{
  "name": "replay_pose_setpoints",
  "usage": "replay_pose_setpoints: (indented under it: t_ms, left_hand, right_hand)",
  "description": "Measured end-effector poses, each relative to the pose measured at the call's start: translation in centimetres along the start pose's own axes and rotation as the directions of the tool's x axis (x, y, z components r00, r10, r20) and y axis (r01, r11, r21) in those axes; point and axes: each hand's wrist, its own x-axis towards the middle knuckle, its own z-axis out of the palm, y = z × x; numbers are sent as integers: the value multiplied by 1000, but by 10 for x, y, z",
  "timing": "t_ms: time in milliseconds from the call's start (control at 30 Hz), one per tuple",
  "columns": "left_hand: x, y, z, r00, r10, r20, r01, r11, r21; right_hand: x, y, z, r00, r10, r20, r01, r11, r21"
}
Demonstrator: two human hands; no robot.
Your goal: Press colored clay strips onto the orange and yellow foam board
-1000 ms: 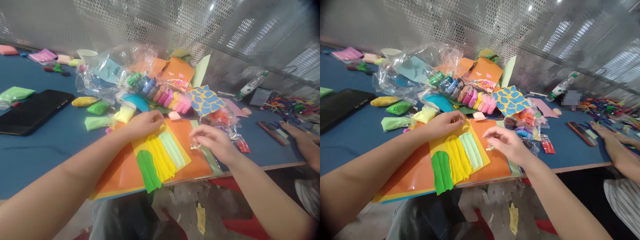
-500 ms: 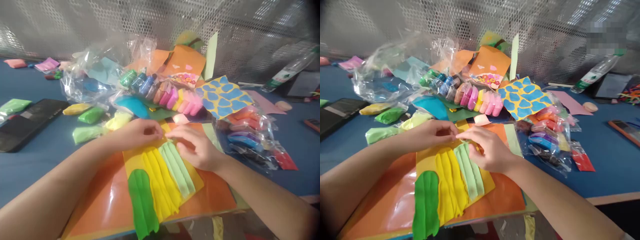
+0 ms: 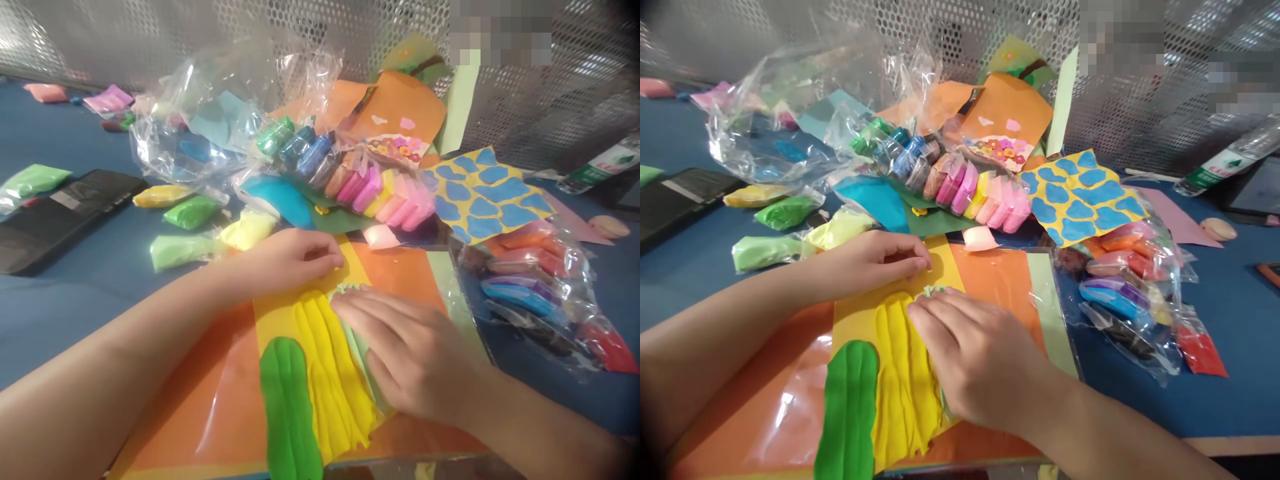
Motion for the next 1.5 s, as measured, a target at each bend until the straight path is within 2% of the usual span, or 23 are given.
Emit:
replay_pose_setpoints:
  t_ms: [200, 600, 833, 1500]
  left_hand:
    - [0, -2, 4, 999, 42, -26, -41, 999, 33]
    - [0, -1, 9, 997, 53, -59, -46, 991, 124]
    - [2, -1, 10, 996, 20, -81, -12, 995, 98]
    - [5, -2, 11, 994, 55, -91, -43, 991, 130]
  right_hand:
    - [-2, -6, 4, 997, 34, 66, -33, 999, -17]
    - [-2, -7, -4, 991, 46, 129, -51, 998, 39]
    - [-3, -12, -6, 984, 54, 167, -60, 998, 36]
    - [-21, -38, -15, 982, 119, 150, -126, 991, 37]
